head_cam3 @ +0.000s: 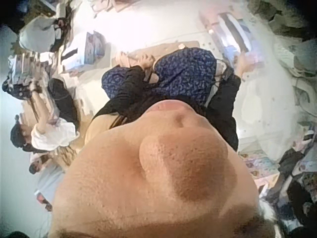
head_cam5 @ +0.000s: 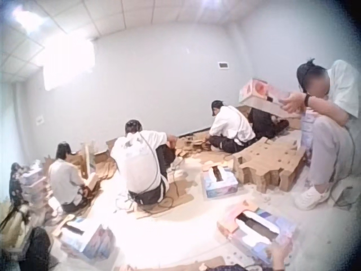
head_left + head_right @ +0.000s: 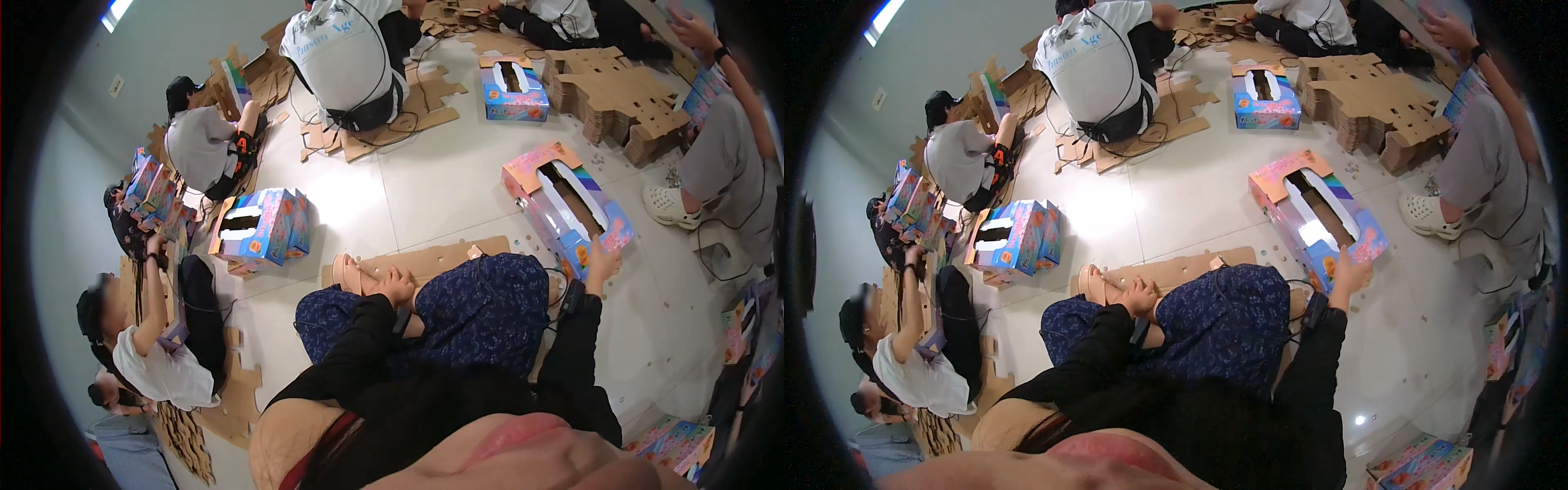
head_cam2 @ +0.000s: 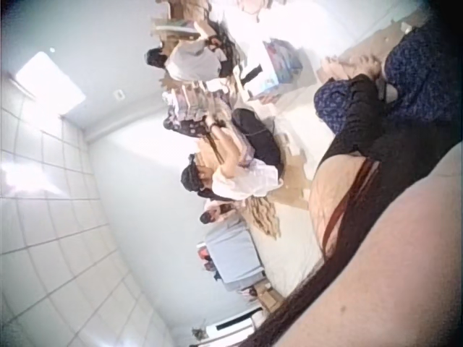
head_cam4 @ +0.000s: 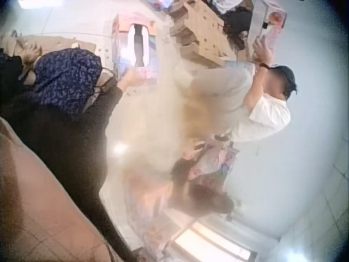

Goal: Folding and assembling cardboard packaging boxes while sitting on the floor.

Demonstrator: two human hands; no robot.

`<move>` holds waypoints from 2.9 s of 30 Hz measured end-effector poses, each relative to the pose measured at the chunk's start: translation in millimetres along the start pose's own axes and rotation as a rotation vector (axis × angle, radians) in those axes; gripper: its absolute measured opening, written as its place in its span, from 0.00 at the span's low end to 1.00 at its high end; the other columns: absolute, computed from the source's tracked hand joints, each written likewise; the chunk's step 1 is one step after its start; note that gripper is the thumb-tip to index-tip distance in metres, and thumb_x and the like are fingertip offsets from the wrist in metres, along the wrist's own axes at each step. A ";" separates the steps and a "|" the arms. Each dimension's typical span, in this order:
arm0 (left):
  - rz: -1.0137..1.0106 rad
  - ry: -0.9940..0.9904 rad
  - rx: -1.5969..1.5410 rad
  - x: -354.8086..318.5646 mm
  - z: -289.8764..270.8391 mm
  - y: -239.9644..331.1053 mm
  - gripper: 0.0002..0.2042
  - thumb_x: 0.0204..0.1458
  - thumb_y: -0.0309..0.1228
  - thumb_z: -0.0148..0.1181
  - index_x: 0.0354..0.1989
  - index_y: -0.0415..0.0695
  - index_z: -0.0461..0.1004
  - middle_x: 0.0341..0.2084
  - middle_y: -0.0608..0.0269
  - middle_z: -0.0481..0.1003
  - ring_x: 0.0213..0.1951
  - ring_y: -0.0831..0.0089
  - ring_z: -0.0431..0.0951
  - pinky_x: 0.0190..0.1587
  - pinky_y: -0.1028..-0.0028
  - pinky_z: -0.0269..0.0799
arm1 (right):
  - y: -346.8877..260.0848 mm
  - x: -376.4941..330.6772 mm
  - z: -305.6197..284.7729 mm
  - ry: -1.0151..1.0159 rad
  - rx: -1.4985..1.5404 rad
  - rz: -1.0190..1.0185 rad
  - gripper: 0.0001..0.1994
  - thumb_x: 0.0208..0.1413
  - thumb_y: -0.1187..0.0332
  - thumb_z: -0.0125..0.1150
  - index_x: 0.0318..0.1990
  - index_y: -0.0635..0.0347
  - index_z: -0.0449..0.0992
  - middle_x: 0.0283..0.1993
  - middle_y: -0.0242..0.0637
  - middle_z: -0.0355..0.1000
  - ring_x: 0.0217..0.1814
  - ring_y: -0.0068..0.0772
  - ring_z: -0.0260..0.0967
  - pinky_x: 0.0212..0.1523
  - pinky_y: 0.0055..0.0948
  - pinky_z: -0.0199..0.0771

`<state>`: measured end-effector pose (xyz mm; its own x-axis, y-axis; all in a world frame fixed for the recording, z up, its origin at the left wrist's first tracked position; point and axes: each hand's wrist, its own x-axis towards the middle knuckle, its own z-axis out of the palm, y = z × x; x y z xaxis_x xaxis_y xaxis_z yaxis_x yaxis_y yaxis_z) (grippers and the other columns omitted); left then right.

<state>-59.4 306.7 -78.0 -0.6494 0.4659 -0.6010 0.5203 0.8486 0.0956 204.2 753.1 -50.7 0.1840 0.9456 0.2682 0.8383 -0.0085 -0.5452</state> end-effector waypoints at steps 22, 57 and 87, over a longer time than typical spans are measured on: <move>0.034 0.266 -0.136 -7.2 13.8 1.7 0.23 0.55 0.41 0.36 0.58 0.48 0.64 0.63 0.38 0.52 0.63 0.46 0.56 0.63 0.53 0.52 | 14.3 -22.4 -28.9 -0.253 0.326 0.506 0.39 0.34 0.44 0.65 0.43 0.76 0.73 0.45 0.58 0.71 0.46 0.53 0.70 0.45 0.43 0.69; 0.071 0.493 -0.276 -16.1 17.6 12.1 0.18 0.52 0.39 0.43 0.41 0.43 0.76 0.41 0.46 0.75 0.43 0.48 0.76 0.48 0.53 0.69 | -226.5 -98.5 -210.9 -0.209 0.074 -1.442 0.54 0.22 0.62 0.76 0.66 0.46 0.54 0.64 0.47 0.54 0.68 0.50 0.49 0.65 0.50 0.48; 0.086 0.456 -0.285 -22.2 16.0 20.2 0.17 0.53 0.38 0.42 0.41 0.42 0.75 0.43 0.45 0.74 0.45 0.47 0.74 0.49 0.53 0.67 | -212.5 -12.6 -195.4 -0.014 -0.038 -1.581 0.47 0.32 0.55 0.72 0.64 0.59 0.56 0.59 0.47 0.58 0.62 0.52 0.55 0.62 0.50 0.53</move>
<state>-25.6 309.5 -75.4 -0.8186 0.5446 -0.1826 0.4525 0.8072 0.3792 124.1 679.5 217.0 -0.8564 0.0099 0.5163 0.1832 0.9406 0.2859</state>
